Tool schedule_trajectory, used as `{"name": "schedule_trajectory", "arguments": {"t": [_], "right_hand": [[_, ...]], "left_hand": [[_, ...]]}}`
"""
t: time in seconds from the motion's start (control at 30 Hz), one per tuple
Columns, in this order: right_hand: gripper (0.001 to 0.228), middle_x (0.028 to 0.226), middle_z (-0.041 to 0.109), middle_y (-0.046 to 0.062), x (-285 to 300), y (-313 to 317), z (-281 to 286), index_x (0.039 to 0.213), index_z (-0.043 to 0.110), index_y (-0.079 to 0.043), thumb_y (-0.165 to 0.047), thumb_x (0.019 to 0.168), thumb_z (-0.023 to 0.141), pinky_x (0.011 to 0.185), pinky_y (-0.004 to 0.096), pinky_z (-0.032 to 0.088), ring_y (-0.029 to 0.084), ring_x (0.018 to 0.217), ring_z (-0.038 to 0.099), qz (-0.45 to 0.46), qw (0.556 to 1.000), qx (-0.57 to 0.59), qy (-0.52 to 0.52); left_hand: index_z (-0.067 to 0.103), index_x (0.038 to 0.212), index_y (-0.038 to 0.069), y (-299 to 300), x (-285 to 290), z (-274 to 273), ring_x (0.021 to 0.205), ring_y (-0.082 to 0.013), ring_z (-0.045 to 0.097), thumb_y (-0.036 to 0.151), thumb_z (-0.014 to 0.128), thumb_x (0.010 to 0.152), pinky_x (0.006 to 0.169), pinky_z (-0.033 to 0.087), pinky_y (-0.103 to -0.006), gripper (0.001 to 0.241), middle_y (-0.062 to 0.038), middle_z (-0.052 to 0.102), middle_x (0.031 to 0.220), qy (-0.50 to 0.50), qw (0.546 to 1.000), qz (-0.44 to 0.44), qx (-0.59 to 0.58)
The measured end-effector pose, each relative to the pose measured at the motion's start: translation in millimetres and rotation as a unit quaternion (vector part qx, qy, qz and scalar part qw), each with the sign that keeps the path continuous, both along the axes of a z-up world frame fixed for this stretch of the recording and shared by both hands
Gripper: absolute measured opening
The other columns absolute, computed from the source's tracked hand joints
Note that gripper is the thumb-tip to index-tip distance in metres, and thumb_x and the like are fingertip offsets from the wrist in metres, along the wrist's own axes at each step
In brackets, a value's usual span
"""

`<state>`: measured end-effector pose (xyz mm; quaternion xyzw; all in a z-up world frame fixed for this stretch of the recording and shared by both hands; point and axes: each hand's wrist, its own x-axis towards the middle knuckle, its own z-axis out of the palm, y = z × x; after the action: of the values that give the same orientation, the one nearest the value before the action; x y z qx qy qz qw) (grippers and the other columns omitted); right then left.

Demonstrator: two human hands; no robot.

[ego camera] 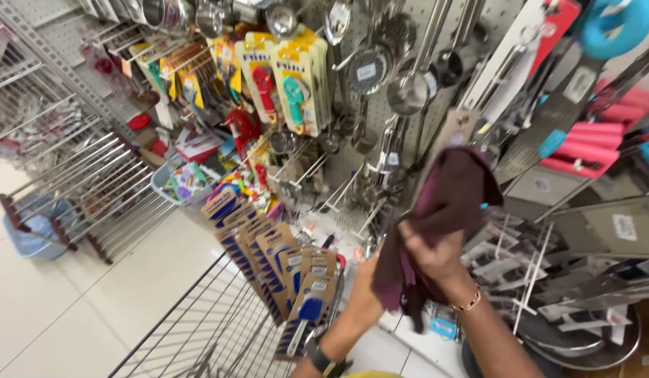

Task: Wiping a packaged blue spatula with a purple cloth and hanging it on a store pegboard.

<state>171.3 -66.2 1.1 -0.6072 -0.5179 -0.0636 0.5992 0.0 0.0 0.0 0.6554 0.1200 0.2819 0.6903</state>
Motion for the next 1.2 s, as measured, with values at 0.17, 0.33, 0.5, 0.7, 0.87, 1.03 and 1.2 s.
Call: {"name": "schedule_trajectory", "arguments": {"t": [0.17,0.33,0.5,0.7,0.87,1.03,1.2], "right_hand": [[0.034,0.108,0.06,0.004,-23,27,67,0.124,0.053,0.002,-0.007,0.097,0.07,0.086,0.031,0.05,0.016,0.094,0.059,-0.033,0.981,0.125,0.146],[0.03,0.113,0.059,0.003,-18,22,-22,0.125,0.054,-0.001,-0.004,0.099,0.068,0.096,0.029,0.048,0.014,0.101,0.058,-0.055,0.985,0.126,0.102],[0.04,0.134,0.054,0.012,-44,2,-61,0.136,0.051,0.003,-0.005,0.098,0.062,0.113,0.035,0.039,0.022,0.125,0.052,-0.008,0.987,0.055,0.153],[0.056,0.142,0.052,0.02,-108,-29,-21,0.135,0.05,0.003,-0.007,0.082,0.065,0.118,0.042,0.031,0.035,0.136,0.047,0.014,0.997,-0.032,0.07],[0.037,0.118,0.068,0.016,-108,-50,-16,0.115,0.067,-0.006,-0.01,0.079,0.072,0.106,0.04,0.047,0.037,0.114,0.065,-0.001,0.993,-0.118,0.01],[0.048,0.113,0.069,0.022,-110,-76,-41,0.119,0.065,0.0,-0.009,0.073,0.073,0.099,0.045,0.049,0.044,0.107,0.066,0.044,0.986,-0.156,-0.031],[0.054,0.114,0.075,0.019,-73,-147,-141,0.124,0.067,0.003,0.007,0.07,0.069,0.087,0.04,0.058,0.032,0.099,0.072,-0.021,0.933,-0.149,0.327]], "left_hand": [[0.065,0.112,-0.005,-2,2,-3,0.083,-0.0156,0.058,0.006,0.057,0.103,0.075,0.05,-0.0322,0.017,-0.004,0.066,0.093,-0.013,0.997,0.07,0.044],[0.06,0.126,-0.006,12,11,-58,0.088,-0.0167,0.057,0.001,0.05,0.096,0.084,0.047,-0.0303,0.033,-0.008,0.063,0.102,0.019,0.991,0.061,0.115],[0.051,0.15,-0.004,4,-4,36,0.124,-0.0178,0.058,-0.002,0.043,0.091,0.112,0.043,-0.0293,0.06,-0.011,0.065,0.135,-0.1,0.988,0.038,-0.108],[0.035,0.157,0.0,15,-1,11,0.136,-0.0152,0.048,0.016,0.053,0.107,0.118,0.04,-0.0323,0.056,-0.007,0.047,0.154,-0.162,0.981,0.027,-0.098],[0.033,0.162,0.0,18,-2,-9,0.134,-0.0155,0.053,0.02,0.05,0.109,0.117,0.042,-0.0302,0.059,-0.009,0.051,0.151,-0.239,0.93,-0.03,-0.277],[0.042,0.157,-0.007,39,9,9,0.114,-0.0157,0.063,0.018,0.049,0.113,0.099,0.054,-0.0325,0.051,-0.013,0.062,0.134,-0.153,0.957,0.105,-0.225],[0.043,0.154,-0.003,66,-8,40,0.109,-0.0137,0.067,0.019,0.047,0.11,0.094,0.057,-0.0299,0.049,-0.011,0.067,0.128,-0.149,0.948,0.21,-0.189]]}}
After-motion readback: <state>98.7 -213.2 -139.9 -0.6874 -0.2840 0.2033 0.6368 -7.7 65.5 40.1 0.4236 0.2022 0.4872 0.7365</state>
